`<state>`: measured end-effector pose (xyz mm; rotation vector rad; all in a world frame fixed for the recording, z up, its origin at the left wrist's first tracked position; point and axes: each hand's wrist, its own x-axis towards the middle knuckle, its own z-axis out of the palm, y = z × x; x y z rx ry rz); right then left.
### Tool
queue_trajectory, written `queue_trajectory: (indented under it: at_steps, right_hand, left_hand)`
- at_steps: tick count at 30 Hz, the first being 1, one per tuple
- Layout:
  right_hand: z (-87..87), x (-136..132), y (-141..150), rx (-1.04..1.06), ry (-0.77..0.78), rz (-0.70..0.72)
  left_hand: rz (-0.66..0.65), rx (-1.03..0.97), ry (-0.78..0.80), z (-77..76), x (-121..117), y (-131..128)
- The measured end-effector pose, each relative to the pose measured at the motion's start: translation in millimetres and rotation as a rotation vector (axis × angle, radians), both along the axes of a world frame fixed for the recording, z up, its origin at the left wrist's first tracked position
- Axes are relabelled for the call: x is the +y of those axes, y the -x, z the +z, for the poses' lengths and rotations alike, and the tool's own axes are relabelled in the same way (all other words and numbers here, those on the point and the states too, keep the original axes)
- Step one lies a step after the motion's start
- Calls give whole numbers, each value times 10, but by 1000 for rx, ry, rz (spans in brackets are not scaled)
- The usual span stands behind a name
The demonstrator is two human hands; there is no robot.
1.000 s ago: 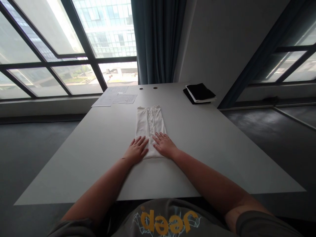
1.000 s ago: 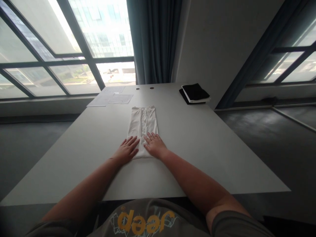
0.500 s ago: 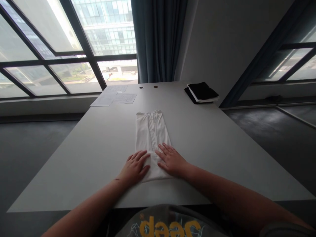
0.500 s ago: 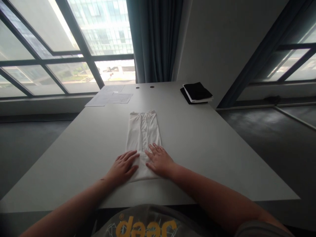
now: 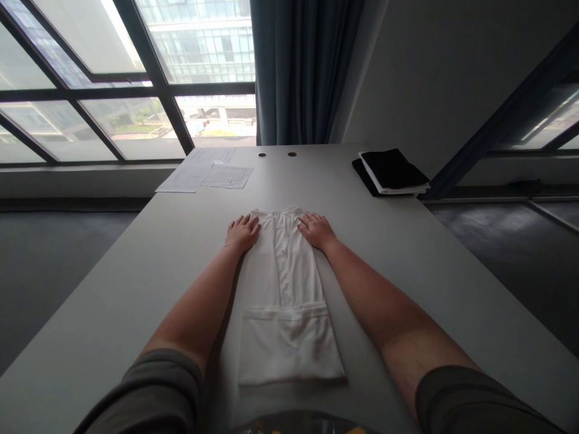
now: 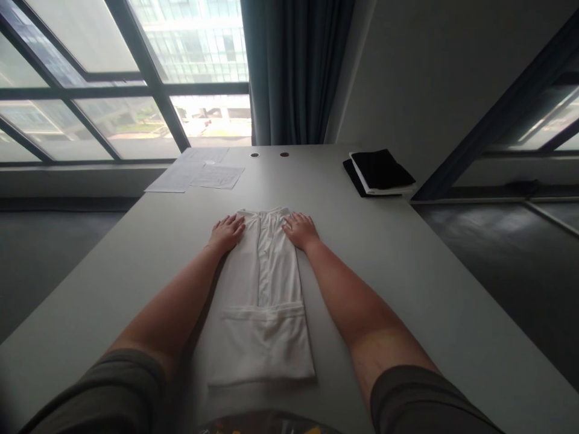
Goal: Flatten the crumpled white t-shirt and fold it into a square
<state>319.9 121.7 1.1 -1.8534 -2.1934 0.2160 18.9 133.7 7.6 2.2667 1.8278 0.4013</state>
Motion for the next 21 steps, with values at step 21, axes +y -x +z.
queue_trajectory:
  at_steps: [21]
  right_hand:
    - [270,-58,66,354,-489,7]
  left_hand:
    - [-94,-642,-509,245,-23,-67]
